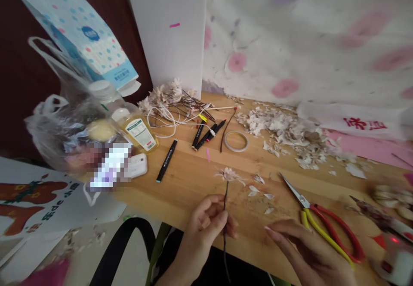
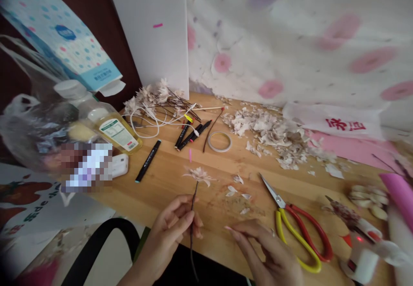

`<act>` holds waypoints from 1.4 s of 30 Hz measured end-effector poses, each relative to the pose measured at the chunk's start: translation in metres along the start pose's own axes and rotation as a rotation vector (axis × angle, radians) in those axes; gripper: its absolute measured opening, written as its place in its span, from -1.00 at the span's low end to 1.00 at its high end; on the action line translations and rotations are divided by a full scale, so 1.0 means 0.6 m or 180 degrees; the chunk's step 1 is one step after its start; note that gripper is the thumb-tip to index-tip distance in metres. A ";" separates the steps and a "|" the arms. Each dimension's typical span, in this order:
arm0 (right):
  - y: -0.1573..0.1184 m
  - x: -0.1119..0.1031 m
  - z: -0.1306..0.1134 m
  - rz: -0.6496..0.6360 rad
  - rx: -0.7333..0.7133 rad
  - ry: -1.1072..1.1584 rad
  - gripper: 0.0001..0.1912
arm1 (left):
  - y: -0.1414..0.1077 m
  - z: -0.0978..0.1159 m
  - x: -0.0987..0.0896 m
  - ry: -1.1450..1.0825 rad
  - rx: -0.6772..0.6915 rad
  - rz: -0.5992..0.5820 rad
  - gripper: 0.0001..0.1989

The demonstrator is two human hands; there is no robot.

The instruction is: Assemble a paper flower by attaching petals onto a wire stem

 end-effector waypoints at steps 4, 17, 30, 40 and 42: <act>0.028 0.024 -0.045 0.0503 -0.0117 0.0277 -0.88 | -0.008 0.006 0.008 0.0146 0.0098 -0.0055 -0.66; 0.042 0.028 -0.079 0.0661 0.0384 0.0423 -0.77 | -0.066 0.011 0.038 0.0941 0.0430 0.0474 -0.70; 0.037 0.022 -0.087 0.0751 0.0188 0.0184 -0.76 | -0.089 0.006 0.044 0.1534 0.1223 0.0683 -0.80; 0.031 0.015 -0.084 0.0616 0.0224 0.0292 -0.81 | -0.094 0.001 0.044 0.1871 0.1414 0.0485 -0.62; 0.030 0.013 -0.084 0.0610 0.0216 0.0280 -0.81 | -0.094 0.000 0.047 0.1859 0.1406 0.0450 -0.59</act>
Point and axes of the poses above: each hand's wrist, its own y-axis towards the middle knuckle, its own x-axis out of the palm, z = x × y, the point moved 1 cm from there along y, towards the middle knuckle, and after that the axes turned 11 degrees about z, right-handed, at the moved point
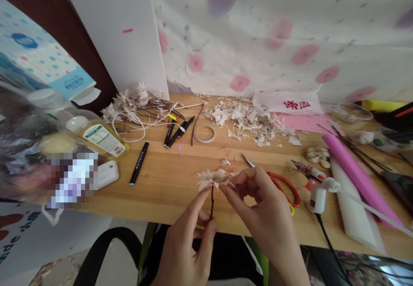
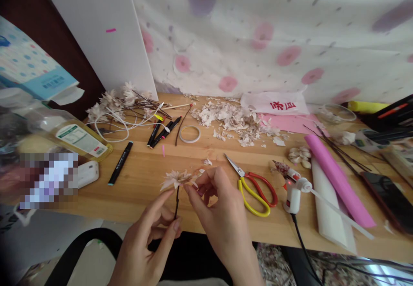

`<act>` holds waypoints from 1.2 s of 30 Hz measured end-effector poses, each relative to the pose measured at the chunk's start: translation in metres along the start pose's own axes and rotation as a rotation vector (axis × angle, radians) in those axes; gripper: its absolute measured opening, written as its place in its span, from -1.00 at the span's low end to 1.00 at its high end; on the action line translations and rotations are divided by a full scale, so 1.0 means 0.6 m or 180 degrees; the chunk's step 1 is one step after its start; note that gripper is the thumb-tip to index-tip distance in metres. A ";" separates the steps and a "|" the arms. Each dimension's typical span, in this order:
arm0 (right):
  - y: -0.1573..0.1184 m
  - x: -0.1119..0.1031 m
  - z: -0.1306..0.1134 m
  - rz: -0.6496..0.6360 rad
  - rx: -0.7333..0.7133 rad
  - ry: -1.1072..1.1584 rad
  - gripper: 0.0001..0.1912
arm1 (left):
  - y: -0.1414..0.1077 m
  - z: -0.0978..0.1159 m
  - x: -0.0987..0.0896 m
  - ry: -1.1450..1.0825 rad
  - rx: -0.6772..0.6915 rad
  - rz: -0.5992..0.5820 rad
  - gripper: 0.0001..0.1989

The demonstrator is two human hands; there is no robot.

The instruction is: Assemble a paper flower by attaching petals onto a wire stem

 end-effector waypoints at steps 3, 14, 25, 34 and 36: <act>0.000 -0.002 -0.001 0.0009 -0.0004 0.0014 -0.81 | -0.002 0.001 0.004 -0.0074 0.0010 0.0028 -0.59; -0.008 -0.012 0.002 -0.0047 0.0003 0.0117 -0.83 | -0.005 -0.002 0.004 -0.0148 -0.0012 -0.0086 -0.60; -0.013 -0.012 0.003 0.0102 -0.0088 0.0314 -0.85 | 0.002 0.007 -0.007 -0.1005 -0.0845 -0.0510 -0.55; -0.021 0.000 0.005 0.0490 0.0062 0.0622 -0.82 | 0.020 -0.011 -0.021 -0.2168 -0.1315 -0.1326 -0.47; -0.024 0.004 0.004 0.0532 0.0071 0.0725 -0.83 | 0.022 -0.017 -0.020 -0.2412 -0.1307 -0.1433 -0.48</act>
Point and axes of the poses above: each hand's wrist, its own y-axis towards the middle knuckle, its own x-axis out of the palm, z = x × y, the point moved 1 cm from there along y, towards the middle knuckle, and after that the axes turned 11 degrees about z, right-handed, at the moved point
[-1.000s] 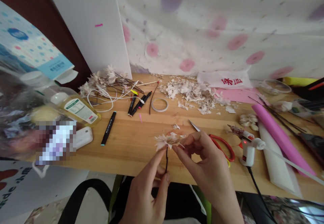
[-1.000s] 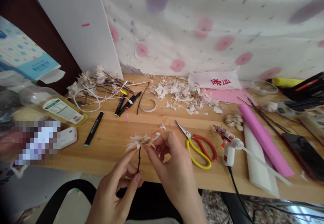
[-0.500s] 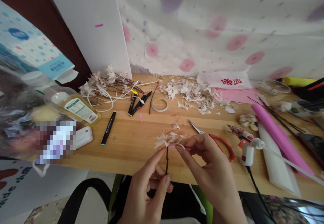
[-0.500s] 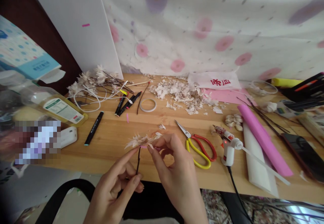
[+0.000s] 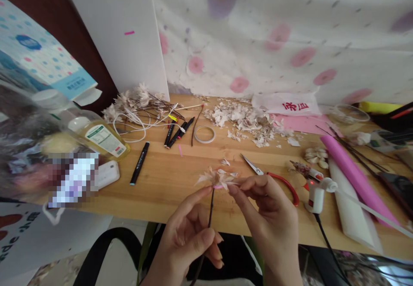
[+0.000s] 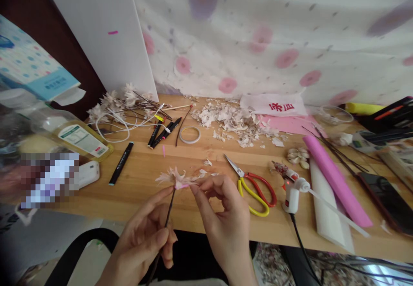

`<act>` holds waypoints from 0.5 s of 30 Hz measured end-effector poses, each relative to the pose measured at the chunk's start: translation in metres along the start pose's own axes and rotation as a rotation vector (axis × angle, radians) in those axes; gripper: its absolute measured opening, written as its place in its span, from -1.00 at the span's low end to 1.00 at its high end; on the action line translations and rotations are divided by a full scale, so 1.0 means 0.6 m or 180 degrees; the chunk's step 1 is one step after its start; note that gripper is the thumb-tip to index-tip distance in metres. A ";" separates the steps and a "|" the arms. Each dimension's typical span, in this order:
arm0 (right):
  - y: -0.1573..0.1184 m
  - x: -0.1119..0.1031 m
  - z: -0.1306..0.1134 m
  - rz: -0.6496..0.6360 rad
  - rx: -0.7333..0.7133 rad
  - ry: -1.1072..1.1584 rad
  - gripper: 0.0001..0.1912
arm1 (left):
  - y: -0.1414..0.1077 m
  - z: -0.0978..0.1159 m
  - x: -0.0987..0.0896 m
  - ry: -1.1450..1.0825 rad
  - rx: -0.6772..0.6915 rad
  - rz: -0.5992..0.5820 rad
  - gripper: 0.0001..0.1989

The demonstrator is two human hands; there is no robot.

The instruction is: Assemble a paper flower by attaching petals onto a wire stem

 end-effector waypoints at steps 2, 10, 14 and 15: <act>-0.003 0.004 -0.001 0.0065 0.0032 0.0111 -0.82 | 0.003 -0.003 -0.003 -0.0216 -0.0027 -0.0156 -0.49; -0.012 0.025 -0.005 0.0331 0.0099 0.0411 -0.84 | 0.008 0.003 -0.003 -0.0938 -0.0296 -0.0597 -0.57; -0.020 0.036 0.000 0.0433 0.0117 0.0464 -0.85 | 0.009 0.005 0.000 -0.1370 -0.0376 -0.0692 -0.56; -0.022 0.038 0.002 0.0427 0.0128 0.0478 -0.85 | 0.009 0.005 0.002 -0.1483 -0.0390 -0.0732 -0.56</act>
Point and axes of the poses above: each hand's wrist, its own y-axis towards the middle knuckle, its own x-axis out of the palm, z = x × y, the point moved 1 cm from there along y, towards the middle knuckle, and after that the axes turned 11 degrees about z, right-handed, at the moved point
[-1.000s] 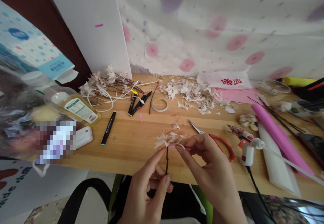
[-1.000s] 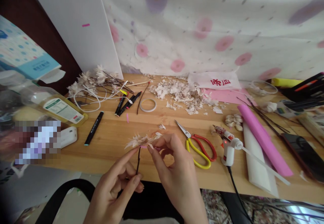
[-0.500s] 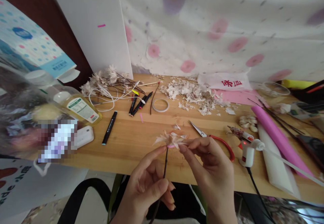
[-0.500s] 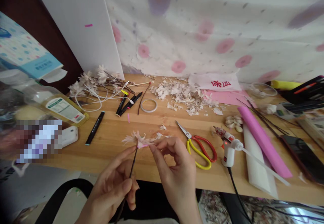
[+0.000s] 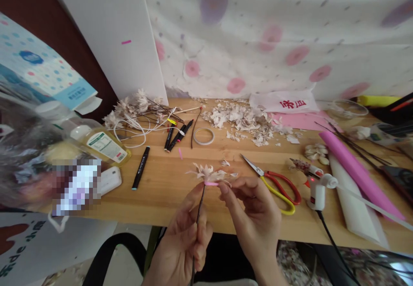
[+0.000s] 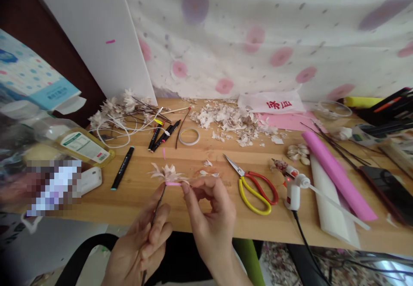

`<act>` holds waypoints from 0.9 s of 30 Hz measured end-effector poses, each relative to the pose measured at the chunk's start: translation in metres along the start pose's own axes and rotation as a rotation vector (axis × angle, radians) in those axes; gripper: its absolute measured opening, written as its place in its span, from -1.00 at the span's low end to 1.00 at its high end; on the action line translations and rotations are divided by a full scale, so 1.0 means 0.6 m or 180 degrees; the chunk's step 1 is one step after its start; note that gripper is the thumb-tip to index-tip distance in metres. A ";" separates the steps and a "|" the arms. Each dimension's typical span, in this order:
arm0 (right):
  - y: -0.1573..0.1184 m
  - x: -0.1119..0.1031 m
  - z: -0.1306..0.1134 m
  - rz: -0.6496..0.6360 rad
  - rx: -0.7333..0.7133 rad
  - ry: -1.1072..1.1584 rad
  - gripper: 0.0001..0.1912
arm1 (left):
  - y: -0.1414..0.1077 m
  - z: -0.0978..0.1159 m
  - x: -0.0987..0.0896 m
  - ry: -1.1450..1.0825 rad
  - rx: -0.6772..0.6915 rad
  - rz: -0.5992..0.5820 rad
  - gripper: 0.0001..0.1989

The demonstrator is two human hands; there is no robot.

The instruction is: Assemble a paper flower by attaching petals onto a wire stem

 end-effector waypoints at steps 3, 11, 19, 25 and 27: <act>-0.005 0.006 0.007 -0.0004 0.0080 0.0087 -0.86 | 0.001 0.000 0.005 -0.0285 -0.0131 -0.0177 -0.55; -0.002 0.017 0.010 0.0006 0.0477 0.0597 -0.86 | 0.001 0.006 0.011 -0.0697 -0.0736 -0.0123 -0.55; -0.001 0.017 0.005 0.0035 0.0717 0.0776 -0.83 | 0.012 -0.024 -0.011 -0.1048 -0.0496 -0.0763 -0.69; 0.005 0.019 0.001 0.0040 0.0832 0.0957 -0.82 | 0.014 -0.024 -0.017 -0.0942 -0.0481 -0.0794 -0.78; 0.006 0.020 -0.002 0.0100 0.0815 0.0956 -0.82 | 0.015 -0.024 -0.016 -0.0852 -0.0506 -0.0672 -0.83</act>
Point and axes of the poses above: each hand's wrist, its own y-axis towards the middle knuckle, its own x-axis out of the palm, z = x × y, the point moved 1 cm from there along y, towards the middle knuckle, and after that the axes turned 11 degrees about z, right-handed, at the moved point
